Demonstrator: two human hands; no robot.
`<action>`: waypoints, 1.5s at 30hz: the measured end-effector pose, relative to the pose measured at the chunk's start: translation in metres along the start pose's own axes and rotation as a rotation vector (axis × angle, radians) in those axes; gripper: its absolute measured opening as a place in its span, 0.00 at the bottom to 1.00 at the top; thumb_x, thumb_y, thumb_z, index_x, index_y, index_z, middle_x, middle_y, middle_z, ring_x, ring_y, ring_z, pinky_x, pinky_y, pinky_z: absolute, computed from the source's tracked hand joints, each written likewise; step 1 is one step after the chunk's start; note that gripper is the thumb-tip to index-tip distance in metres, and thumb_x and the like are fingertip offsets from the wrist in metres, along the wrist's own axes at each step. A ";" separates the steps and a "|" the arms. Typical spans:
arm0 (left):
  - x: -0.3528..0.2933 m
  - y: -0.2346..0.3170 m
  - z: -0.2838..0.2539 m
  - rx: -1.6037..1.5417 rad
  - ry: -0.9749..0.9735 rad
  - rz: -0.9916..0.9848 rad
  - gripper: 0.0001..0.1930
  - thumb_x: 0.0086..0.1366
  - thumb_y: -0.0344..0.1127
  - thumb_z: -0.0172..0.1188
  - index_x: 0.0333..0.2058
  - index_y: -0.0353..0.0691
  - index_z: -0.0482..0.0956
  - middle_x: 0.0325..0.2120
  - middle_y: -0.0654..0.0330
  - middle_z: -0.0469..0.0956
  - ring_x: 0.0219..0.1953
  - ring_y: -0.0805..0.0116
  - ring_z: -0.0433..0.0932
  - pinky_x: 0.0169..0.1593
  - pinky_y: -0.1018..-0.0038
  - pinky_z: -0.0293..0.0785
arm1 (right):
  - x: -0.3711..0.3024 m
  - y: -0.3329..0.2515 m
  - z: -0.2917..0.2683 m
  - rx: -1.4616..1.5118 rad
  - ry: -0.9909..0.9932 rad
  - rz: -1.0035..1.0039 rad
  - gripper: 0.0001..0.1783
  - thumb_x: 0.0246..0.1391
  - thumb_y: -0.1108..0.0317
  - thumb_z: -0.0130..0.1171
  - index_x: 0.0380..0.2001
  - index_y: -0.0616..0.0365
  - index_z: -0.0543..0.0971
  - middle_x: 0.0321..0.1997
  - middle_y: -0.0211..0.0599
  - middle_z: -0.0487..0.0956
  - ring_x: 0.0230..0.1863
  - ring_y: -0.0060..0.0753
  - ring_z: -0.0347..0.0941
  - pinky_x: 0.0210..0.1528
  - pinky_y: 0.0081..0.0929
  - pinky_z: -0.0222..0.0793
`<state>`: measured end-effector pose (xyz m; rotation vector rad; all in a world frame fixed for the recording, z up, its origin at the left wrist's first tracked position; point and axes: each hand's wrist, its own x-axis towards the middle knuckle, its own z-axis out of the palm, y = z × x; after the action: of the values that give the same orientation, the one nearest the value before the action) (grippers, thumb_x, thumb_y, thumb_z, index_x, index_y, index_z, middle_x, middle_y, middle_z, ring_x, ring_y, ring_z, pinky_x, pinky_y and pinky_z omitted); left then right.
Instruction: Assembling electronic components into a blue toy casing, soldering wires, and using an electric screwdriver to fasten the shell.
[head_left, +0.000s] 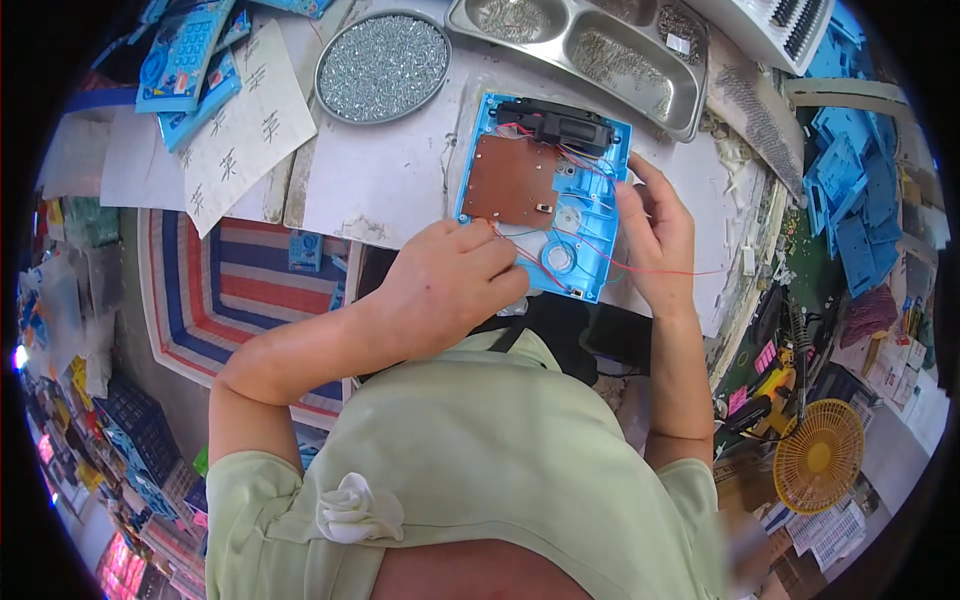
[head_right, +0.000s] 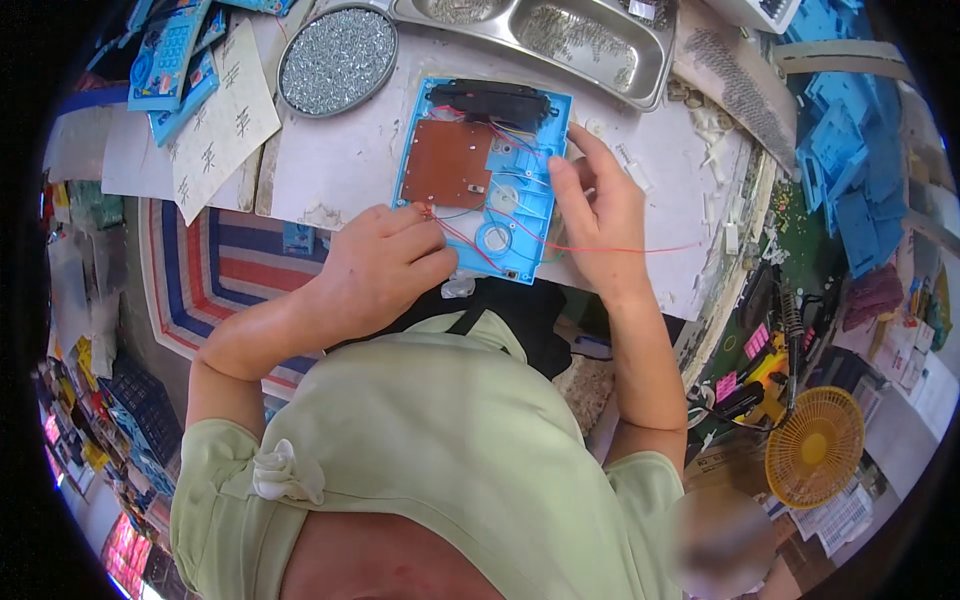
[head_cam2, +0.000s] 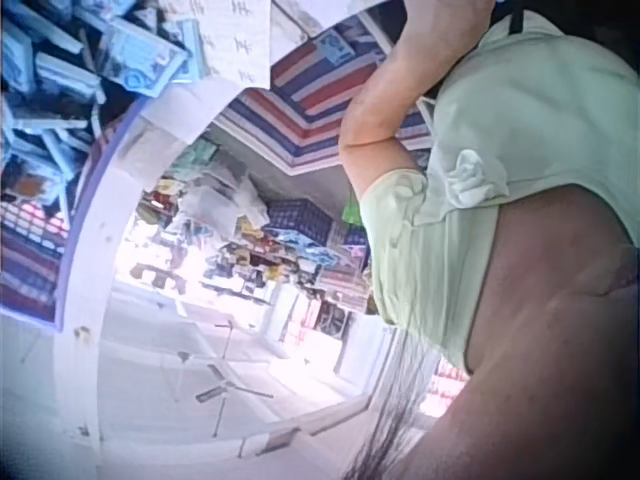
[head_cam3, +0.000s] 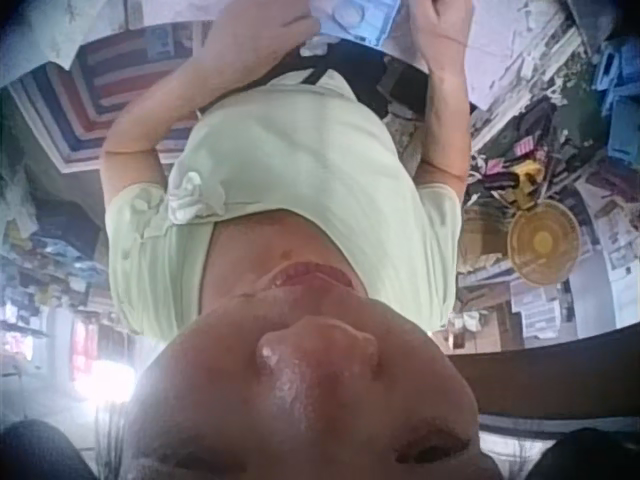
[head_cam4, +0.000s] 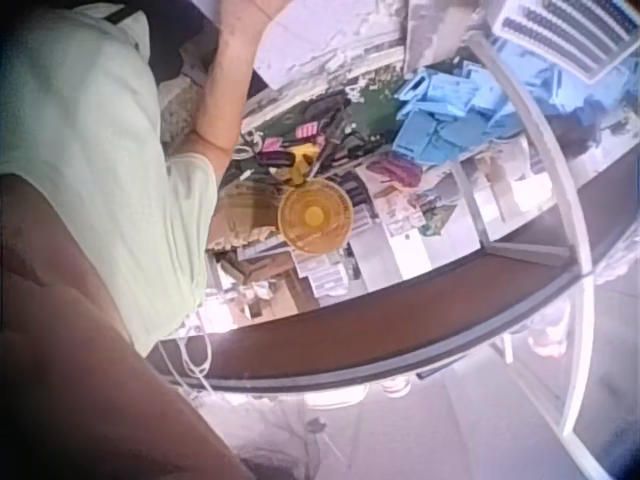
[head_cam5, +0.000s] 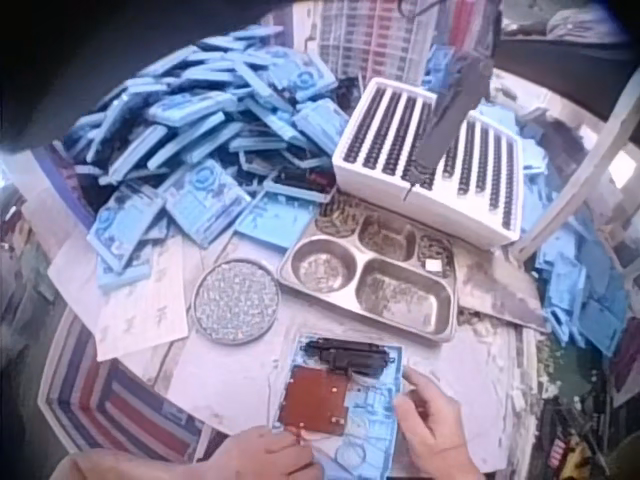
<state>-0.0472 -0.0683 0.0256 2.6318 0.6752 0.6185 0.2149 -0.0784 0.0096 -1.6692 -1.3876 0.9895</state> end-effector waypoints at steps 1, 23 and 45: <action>0.001 -0.001 0.004 -0.021 -0.021 -0.003 0.07 0.52 0.32 0.62 0.31 0.45 0.75 0.29 0.64 0.72 0.36 0.63 0.76 0.38 0.65 0.72 | 0.001 0.000 -0.001 -0.111 0.002 -0.019 0.25 0.64 0.61 0.61 0.60 0.61 0.75 0.28 0.32 0.79 0.30 0.21 0.73 0.36 0.24 0.69; 0.022 -0.003 0.039 -0.073 -0.017 0.101 0.16 0.51 0.37 0.63 0.41 0.45 0.83 0.33 0.65 0.75 0.36 0.67 0.74 0.43 0.67 0.66 | -0.058 -0.048 -0.033 0.390 -0.796 -0.178 0.29 0.53 0.61 0.72 0.57 0.56 0.79 0.25 0.31 0.81 0.22 0.24 0.72 0.29 0.24 0.69; -0.070 -0.022 0.012 -0.309 -0.237 -0.099 0.09 0.55 0.32 0.68 0.28 0.41 0.75 0.25 0.58 0.70 0.26 0.57 0.74 0.29 0.61 0.71 | -0.035 -0.030 0.087 -0.560 -0.202 -0.618 0.18 0.43 0.64 0.71 0.37 0.52 0.76 0.36 0.33 0.75 0.41 0.40 0.69 0.47 0.42 0.58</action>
<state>-0.1046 -0.0889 -0.0165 2.3203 0.5817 0.3421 0.1198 -0.1027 0.0025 -1.3588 -2.2860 0.4332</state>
